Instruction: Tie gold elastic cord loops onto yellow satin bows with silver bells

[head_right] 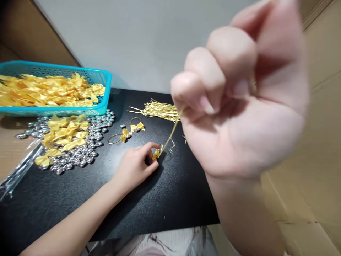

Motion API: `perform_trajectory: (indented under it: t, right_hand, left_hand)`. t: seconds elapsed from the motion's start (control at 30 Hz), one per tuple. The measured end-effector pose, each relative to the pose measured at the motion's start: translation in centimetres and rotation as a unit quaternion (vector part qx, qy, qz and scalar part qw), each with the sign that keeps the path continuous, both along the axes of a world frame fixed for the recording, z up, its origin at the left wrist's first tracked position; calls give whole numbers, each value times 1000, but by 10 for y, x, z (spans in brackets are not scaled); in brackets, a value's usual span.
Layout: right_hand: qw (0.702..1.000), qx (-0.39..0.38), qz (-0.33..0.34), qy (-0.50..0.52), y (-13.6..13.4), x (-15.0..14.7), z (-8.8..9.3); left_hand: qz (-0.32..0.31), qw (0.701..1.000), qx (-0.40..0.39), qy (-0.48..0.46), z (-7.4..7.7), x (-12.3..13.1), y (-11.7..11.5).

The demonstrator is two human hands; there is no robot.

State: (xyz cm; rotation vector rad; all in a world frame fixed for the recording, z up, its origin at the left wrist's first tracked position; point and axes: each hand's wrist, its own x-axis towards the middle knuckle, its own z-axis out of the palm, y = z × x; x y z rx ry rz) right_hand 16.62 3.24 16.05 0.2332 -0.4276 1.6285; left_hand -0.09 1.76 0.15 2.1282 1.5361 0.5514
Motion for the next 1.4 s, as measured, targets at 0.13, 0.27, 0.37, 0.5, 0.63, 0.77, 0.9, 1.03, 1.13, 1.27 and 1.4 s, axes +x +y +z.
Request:
perform_trajectory:
  t: [0.13, 0.27, 0.37, 0.5, 0.63, 0.77, 0.9, 1.03, 1.13, 1.27, 1.4]
  right_hand:
    - [953, -36, -121, -275, 21, -17, 10]
    - [925, -48, -241, -290, 49, -10, -28]
    - [906, -104, -252, -322, 68, 11, -61]
    - [906, -150, -229, -323, 76, 33, -57]
    - [892, -29, -220, -395, 70, 21, -16]
    - [902, -31, -164, -398, 82, -19, 4]
    - [918, -83, -119, -369, 105, -51, -4]
    - [918, -118, -87, -369, 105, -43, -24]
    - [910, -174, -96, -365, 79, -16, -36]
    - [891, -191, -77, -404, 14, 13, -27]
    - [872, -99, -29, -478, -40, 1, 9]
  left_hand:
    - [-18, 1000, 3, -13, -6, 4, -3]
    - [-43, 997, 46, -45, -13, 5, -6]
    - [-63, 993, 67, -68, -15, 7, -8]
    - [-75, 993, 61, -70, -14, 11, -10]
    - [-78, 994, 28, -73, -17, 16, -9]
    - [-90, 992, -12, -89, -20, 18, -10]
    - [-86, 989, -43, -116, -18, 18, -11]
    - [-62, 982, -63, -168, -17, 15, -9]
    - [-18, 975, -68, -209, -20, 11, -4]
    - [41, 971, -68, -227, -25, 8, 3]
    - [48, 975, -62, -207, -25, 11, 6]
